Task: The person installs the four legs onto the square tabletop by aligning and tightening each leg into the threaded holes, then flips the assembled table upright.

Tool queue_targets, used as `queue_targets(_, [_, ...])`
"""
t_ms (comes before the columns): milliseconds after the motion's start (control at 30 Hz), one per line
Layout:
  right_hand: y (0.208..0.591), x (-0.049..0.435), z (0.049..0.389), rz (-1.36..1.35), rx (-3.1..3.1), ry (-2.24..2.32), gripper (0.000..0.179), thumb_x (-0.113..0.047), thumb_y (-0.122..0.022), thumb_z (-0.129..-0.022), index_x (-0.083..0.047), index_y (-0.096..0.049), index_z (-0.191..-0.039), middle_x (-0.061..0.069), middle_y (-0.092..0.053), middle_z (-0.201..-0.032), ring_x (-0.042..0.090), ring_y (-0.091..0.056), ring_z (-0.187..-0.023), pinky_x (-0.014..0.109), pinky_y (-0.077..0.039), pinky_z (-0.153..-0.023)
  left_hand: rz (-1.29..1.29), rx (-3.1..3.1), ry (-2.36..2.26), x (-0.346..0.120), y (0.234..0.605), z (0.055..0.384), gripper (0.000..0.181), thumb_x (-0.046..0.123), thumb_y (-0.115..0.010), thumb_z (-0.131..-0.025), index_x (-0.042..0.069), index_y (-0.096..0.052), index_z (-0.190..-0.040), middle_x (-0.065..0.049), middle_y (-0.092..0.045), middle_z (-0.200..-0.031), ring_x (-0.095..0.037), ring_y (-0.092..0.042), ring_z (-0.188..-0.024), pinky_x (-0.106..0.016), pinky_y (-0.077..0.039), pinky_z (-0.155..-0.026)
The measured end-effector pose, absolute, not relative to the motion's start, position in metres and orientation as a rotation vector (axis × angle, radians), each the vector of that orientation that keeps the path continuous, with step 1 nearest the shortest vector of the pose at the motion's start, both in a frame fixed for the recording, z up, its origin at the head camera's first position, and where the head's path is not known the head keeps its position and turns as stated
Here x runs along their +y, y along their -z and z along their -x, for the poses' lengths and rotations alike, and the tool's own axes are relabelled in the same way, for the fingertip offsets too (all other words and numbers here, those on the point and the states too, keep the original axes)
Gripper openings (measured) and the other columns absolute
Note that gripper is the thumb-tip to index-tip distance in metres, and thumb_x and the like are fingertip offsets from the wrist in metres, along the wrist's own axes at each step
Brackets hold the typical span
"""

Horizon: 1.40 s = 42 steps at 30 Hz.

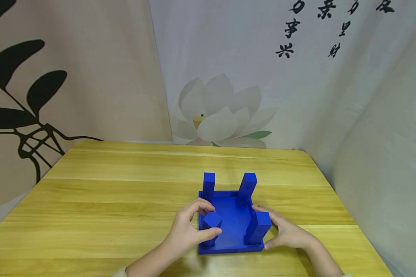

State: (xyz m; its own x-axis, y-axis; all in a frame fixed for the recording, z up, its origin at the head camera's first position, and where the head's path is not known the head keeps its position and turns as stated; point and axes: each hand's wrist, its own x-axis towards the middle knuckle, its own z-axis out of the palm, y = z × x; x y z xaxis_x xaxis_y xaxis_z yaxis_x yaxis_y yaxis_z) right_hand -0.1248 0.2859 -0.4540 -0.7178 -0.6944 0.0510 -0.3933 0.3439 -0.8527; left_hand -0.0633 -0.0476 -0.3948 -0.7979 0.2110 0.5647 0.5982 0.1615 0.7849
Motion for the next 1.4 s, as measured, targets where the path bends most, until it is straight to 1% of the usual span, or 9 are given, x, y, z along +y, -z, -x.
queue_targets(200, [0.4538,0.2863,0.1247,0.946,2.29,1.314,0.097,-0.017,-0.084,-0.071,-0.021,-0.029,-0.151,0.012,-0.022,-0.153,0.017,-0.021,-0.139,0.019,-0.019,-0.105,0.787,-2.076,1.719,-0.0477,0.3953,0.0643,0.036,0.007,-0.085,-0.071,0.01,-0.065,-0.101,-0.003,-0.064,-0.101,-0.015,-0.055,-0.087,-0.034,-0.048,-0.075])
queue_targets(267, [0.4535,0.2863,0.1246,0.941,2.284,1.317,0.097,-0.017,-0.084,-0.071,-0.021,-0.029,-0.151,0.013,-0.022,-0.154,0.018,-0.02,-0.139,0.019,-0.019,-0.105,0.81,-2.049,1.748,-0.0478,0.3954,0.0646,0.035,0.003,-0.083,-0.072,0.009,-0.066,-0.102,-0.003,-0.064,-0.101,-0.016,-0.055,-0.089,-0.033,-0.048,-0.076])
queue_targets(400, [0.4529,0.2862,0.1242,0.95,2.283,1.324,0.097,-0.016,-0.084,-0.071,-0.02,-0.029,-0.151,0.014,-0.021,-0.154,0.016,-0.021,-0.139,0.018,-0.019,-0.105,0.857,-2.009,1.815,-0.048,0.3963,0.0657,0.034,-0.002,-0.079,-0.074,0.007,-0.067,-0.105,-0.006,-0.065,-0.103,-0.019,-0.058,-0.097,-0.032,-0.049,-0.084])
queue_targets(600, [0.4524,0.2862,0.1234,1.004,2.306,1.323,0.098,-0.016,-0.085,-0.069,-0.017,-0.03,-0.151,0.016,-0.022,-0.153,0.015,-0.022,-0.139,0.019,-0.02,-0.105,0.953,-1.968,1.844,-0.0484,0.3988,0.0692,0.032,-0.008,-0.073,-0.076,0.003,-0.068,-0.106,-0.011,-0.065,-0.105,-0.023,-0.059,-0.104,-0.03,-0.045,-0.093])
queue_targets(867, [0.4531,0.2857,0.1238,1.0,2.287,1.338,0.098,-0.014,-0.085,-0.07,-0.017,-0.029,-0.151,0.015,-0.023,-0.153,0.014,-0.022,-0.138,0.019,-0.02,-0.105,1.024,-1.977,1.864,-0.0502,0.4005,0.0709,0.029,-0.008,-0.069,-0.081,0.0,-0.067,-0.108,-0.01,-0.065,-0.109,-0.023,-0.059,-0.105,-0.034,-0.047,-0.091])
queue_targets(967, [0.4531,0.2854,0.1238,0.993,2.281,1.339,0.097,-0.015,-0.084,-0.07,-0.017,-0.029,-0.151,0.015,-0.023,-0.153,0.012,-0.022,-0.138,0.018,-0.02,-0.105,1.044,-1.989,1.842,-0.0501,0.4003,0.0703,0.029,-0.007,-0.067,-0.083,0.001,-0.066,-0.11,-0.01,-0.064,-0.11,-0.024,-0.058,-0.106,-0.034,-0.047,-0.091])
queue_targets(1167, [0.4531,0.2856,0.124,1.005,2.274,1.343,0.098,-0.013,-0.084,-0.07,-0.016,-0.029,-0.151,0.014,-0.023,-0.153,0.014,-0.023,-0.138,0.019,-0.021,-0.105,1.081,-1.995,1.785,-0.0491,0.4,0.0694,0.035,-0.011,-0.065,-0.08,0.003,-0.065,-0.112,-0.008,-0.063,-0.111,-0.024,-0.058,-0.107,-0.036,-0.047,-0.092])
queue_targets(1300, [0.453,0.2857,0.1238,0.993,2.286,1.333,0.098,-0.015,-0.085,-0.07,-0.017,-0.029,-0.151,0.013,-0.023,-0.153,0.013,-0.022,-0.138,0.019,-0.02,-0.105,1.092,-1.991,1.777,-0.0489,0.398,0.0688,0.037,-0.005,-0.069,-0.081,0.006,-0.063,-0.116,-0.005,-0.063,-0.111,-0.023,-0.058,-0.106,-0.034,-0.046,-0.093])
queue_targets(1400, [0.4532,0.2858,0.1238,0.997,2.291,1.33,0.098,-0.015,-0.085,-0.07,-0.017,-0.03,-0.151,0.014,-0.023,-0.153,0.013,-0.022,-0.138,0.018,-0.019,-0.105,1.027,-2.02,1.777,-0.0495,0.3972,0.0672,0.041,0.001,-0.075,-0.08,0.01,-0.061,-0.117,-0.003,-0.063,-0.11,-0.021,-0.057,-0.103,-0.034,-0.046,-0.089])
